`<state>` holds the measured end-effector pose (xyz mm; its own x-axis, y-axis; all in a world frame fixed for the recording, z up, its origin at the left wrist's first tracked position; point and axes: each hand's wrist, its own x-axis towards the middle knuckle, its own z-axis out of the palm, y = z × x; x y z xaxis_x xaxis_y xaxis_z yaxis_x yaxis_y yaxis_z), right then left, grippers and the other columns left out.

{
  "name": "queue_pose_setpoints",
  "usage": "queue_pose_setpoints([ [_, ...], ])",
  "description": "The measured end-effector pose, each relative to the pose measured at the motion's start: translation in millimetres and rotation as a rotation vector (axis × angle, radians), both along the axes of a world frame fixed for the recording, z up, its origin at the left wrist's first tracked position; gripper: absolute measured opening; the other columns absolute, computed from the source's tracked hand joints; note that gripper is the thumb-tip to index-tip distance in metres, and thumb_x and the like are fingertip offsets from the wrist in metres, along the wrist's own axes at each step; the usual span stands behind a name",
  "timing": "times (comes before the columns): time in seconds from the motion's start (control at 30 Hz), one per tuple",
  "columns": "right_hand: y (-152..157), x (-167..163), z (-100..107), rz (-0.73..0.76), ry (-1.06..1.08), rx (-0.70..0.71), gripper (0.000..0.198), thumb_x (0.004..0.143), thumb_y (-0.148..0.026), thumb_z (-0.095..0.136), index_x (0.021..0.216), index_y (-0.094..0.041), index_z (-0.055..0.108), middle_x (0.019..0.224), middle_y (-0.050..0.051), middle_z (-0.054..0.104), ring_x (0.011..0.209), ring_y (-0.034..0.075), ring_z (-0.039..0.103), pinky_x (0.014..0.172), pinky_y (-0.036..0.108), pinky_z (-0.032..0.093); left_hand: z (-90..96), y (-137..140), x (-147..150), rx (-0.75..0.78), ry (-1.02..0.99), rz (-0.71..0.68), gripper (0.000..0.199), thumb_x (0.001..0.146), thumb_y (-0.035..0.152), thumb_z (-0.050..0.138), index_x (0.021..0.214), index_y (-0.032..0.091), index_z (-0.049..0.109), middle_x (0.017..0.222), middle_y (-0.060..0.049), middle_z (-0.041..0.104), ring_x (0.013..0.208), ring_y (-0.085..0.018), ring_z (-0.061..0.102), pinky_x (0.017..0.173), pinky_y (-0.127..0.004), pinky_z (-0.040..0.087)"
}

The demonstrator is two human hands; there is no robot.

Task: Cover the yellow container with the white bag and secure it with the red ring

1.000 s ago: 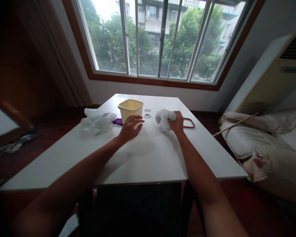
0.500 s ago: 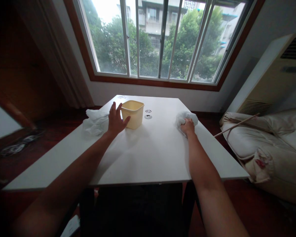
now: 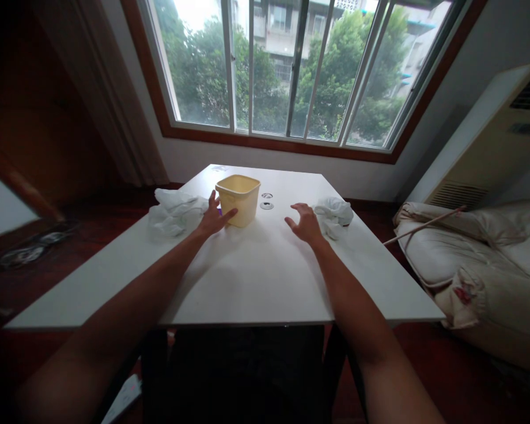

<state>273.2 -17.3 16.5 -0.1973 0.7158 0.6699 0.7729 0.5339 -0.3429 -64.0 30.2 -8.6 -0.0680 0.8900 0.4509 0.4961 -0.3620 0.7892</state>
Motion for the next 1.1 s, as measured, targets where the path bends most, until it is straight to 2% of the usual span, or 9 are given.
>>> queue_pose_setpoints([
  [0.07,-2.0,-13.3,-5.7,0.125,0.007,-0.056,0.045,0.084,-0.043,0.065,0.122,-0.019,0.061,0.124,0.015,0.062,0.118,0.03,0.056,0.107,0.05,0.043,-1.2,0.3,1.8,-0.001,-0.021,-0.036,0.119,0.067,0.054,0.078,0.155,0.018,0.006,0.142,-0.021,0.05,0.127,-0.032,0.054,0.106,-0.049,0.041],
  [0.17,-4.8,-24.2,-12.3,0.208,0.031,-0.154,0.05,0.084,-0.045,0.066,0.126,-0.02,0.059,0.126,0.015,0.061,0.113,0.029,0.061,0.102,0.05,0.048,-0.2,0.1,6.0,0.025,-0.024,-0.001,0.117,0.065,0.051,0.08,0.155,0.015,0.014,0.132,-0.019,0.056,0.121,-0.032,0.057,0.102,-0.047,0.045],
  [0.27,-4.4,-24.9,-16.9,0.217,0.052,-0.243,0.053,0.084,-0.043,0.067,0.13,-0.019,0.056,0.129,0.015,0.06,0.109,0.028,0.064,0.097,0.049,0.052,0.9,-2.4,11.1,-0.015,-0.034,0.009,0.115,0.064,0.051,0.082,0.154,0.015,0.019,0.129,-0.019,0.057,0.119,-0.033,0.058,0.099,-0.048,0.047],
  [0.43,0.5,-18.4,-21.7,0.206,0.078,-0.33,0.055,0.084,-0.04,0.067,0.133,-0.018,0.054,0.133,0.017,0.059,0.11,0.027,0.064,0.093,0.048,0.054,-6.5,-7.0,20.3,-0.084,-0.173,-0.204,0.097,0.073,0.047,0.078,0.151,0.022,0.025,0.136,-0.018,0.054,0.111,-0.028,0.064,0.089,-0.043,0.056],
  [0.6,1.9,-18.2,-25.3,0.232,0.091,-0.396,0.058,0.084,-0.039,0.068,0.136,-0.019,0.052,0.134,0.017,0.059,0.11,0.026,0.065,0.089,0.046,0.057,-20.1,-4.1,30.1,-0.087,-0.197,-0.263,0.078,0.084,0.042,0.068,0.149,0.022,0.03,0.14,-0.018,0.052,0.112,-0.026,0.064,0.089,-0.044,0.057],
  [0.77,2.4,-21.1,-30.8,0.269,0.098,-0.432,0.064,0.08,-0.04,0.073,0.138,-0.022,0.05,0.132,0.017,0.061,0.109,0.026,0.066,0.093,0.048,0.055,-25.2,-8.6,40.4,-0.079,-0.098,-0.301,0.068,0.09,0.041,0.058,0.15,0.022,0.031,0.148,-0.018,0.045,0.112,-0.025,0.064,0.094,-0.047,0.054],
  [0.87,5.2,-21.1,-35.3,0.283,0.102,-0.457,0.07,0.08,-0.041,0.073,0.142,-0.023,0.046,0.138,0.017,0.056,0.113,0.028,0.064,0.094,0.049,0.054,-22.9,-17.0,46.8,-0.059,0.014,-0.316,0.067,0.09,0.041,0.057,0.15,0.025,0.032,0.15,-0.015,0.044,0.116,-0.028,0.062,0.097,-0.049,0.051],
  [1.0,12.3,-17.4,-42.4,0.237,0.12,-0.454,0.086,0.076,-0.043,0.074,0.15,-0.022,0.033,0.149,0.019,0.043,0.128,0.032,0.053,0.098,0.052,0.05,-20.1,-26.0,54.3,-0.075,0.082,-0.352,0.069,0.09,0.043,0.058,0.151,0.025,0.031,0.152,-0.014,0.041,0.123,-0.03,0.058,0.097,-0.047,0.051],
  [1.1,17.2,-13.6,-46.8,0.248,0.158,-0.456,0.095,0.075,-0.044,0.076,0.153,-0.024,0.025,0.15,0.018,0.044,0.133,0.032,0.047,0.1,0.054,0.048,-21.6,-27.4,56.4,-0.068,0.114,-0.389,0.072,0.089,0.044,0.058,0.152,0.026,0.029,0.151,-0.014,0.044,0.125,-0.03,0.058,0.099,-0.047,0.05],
])
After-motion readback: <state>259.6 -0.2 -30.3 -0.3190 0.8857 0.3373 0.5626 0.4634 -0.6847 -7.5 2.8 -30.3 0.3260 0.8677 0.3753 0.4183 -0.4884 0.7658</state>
